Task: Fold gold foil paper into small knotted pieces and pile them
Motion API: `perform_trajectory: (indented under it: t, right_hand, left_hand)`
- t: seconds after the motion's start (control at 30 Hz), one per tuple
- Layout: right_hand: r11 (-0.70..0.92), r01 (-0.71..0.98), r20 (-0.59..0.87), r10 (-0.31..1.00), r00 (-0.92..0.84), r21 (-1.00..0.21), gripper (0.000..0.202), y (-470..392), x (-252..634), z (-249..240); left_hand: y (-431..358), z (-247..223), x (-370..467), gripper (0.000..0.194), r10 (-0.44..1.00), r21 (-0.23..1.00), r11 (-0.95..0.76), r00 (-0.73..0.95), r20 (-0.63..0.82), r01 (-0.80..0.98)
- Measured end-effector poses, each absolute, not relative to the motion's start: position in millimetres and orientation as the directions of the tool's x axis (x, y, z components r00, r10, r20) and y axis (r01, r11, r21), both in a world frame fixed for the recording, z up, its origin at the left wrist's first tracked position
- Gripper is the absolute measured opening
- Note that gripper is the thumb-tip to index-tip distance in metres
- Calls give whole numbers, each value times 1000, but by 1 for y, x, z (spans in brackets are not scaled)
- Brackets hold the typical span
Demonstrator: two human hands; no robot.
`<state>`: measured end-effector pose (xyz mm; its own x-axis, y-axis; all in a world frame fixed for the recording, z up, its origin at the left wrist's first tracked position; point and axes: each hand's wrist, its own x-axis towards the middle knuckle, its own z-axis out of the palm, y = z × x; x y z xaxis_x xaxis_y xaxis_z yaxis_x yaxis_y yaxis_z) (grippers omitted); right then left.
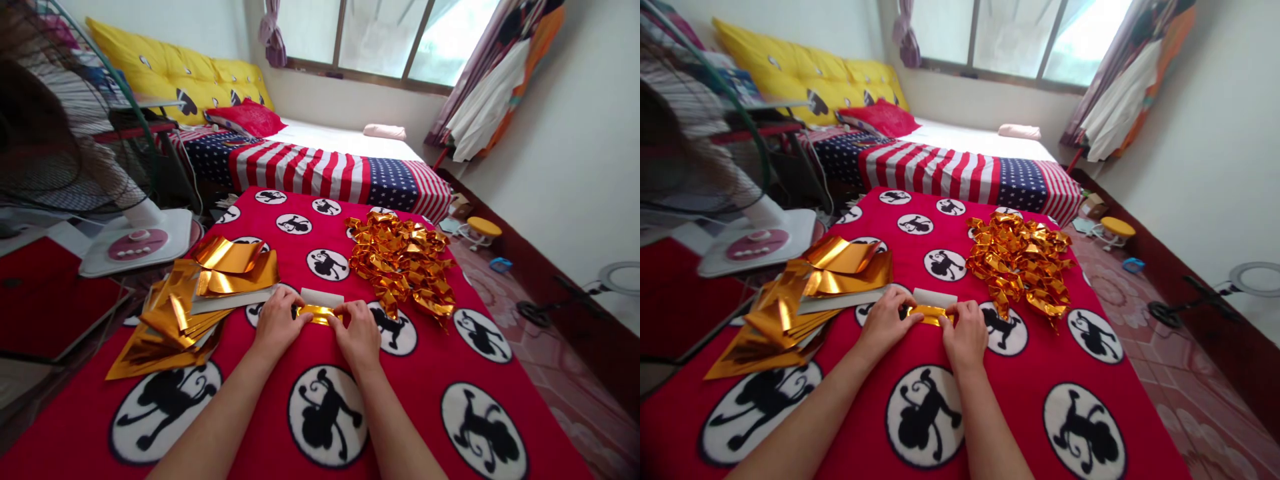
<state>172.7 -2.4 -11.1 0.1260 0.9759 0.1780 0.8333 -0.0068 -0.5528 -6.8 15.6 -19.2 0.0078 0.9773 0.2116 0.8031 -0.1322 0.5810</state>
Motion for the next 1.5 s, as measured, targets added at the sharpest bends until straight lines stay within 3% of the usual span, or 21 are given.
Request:
perform_trajectory:
  t: [0.33,0.5,0.57,0.67,0.8,0.97,1.07,1.17,1.23,1.3,1.4,1.5]
  right_hand:
    - [27,803,167,982,91,-596,8,-2,178,-11]
    - [137,821,370,924,96,-555,19,-14,168,-11]
    - [271,810,443,896,-16,-520,31,-22,153,-9]
    - [445,763,331,889,-316,-469,56,-33,128,-9]
    - [369,825,162,930,-331,-428,80,-40,123,-16]
    - [297,910,129,954,-270,-289,79,-42,157,-24]
    - [275,925,123,960,-251,-262,78,-43,168,-24]
    - [265,928,120,963,-241,-261,78,-45,168,-24]
    - [272,926,130,961,-245,-262,77,-45,166,-26]
    - [284,922,151,956,-251,-264,72,-44,164,-31]
    - [259,926,168,961,-219,-273,58,-39,159,-42]
    - [237,931,166,966,-197,-278,56,-37,155,-47]
  left_hand:
    - [13,-16,0,28,975,532,-101,-23,223,840]
    - [12,-17,2,29,973,513,-93,-32,229,853]
    - [13,-18,2,25,975,507,-92,-26,221,857]
    - [15,-18,1,9,980,502,-82,-24,200,861]
    - [14,-18,2,6,975,509,-105,-11,220,855]
    - [14,-19,1,25,972,527,-111,-18,233,843]
    - [13,-13,-1,25,980,520,-106,-1,200,847]
    - [7,6,7,17,983,439,-75,-8,184,895]
    - [-1,21,21,16,963,356,-42,-57,263,933]
    - [-9,29,41,26,951,356,-162,50,305,920]
    - [-13,24,69,51,892,449,-452,392,225,770]
    - [-6,6,79,70,828,533,-527,542,146,662]
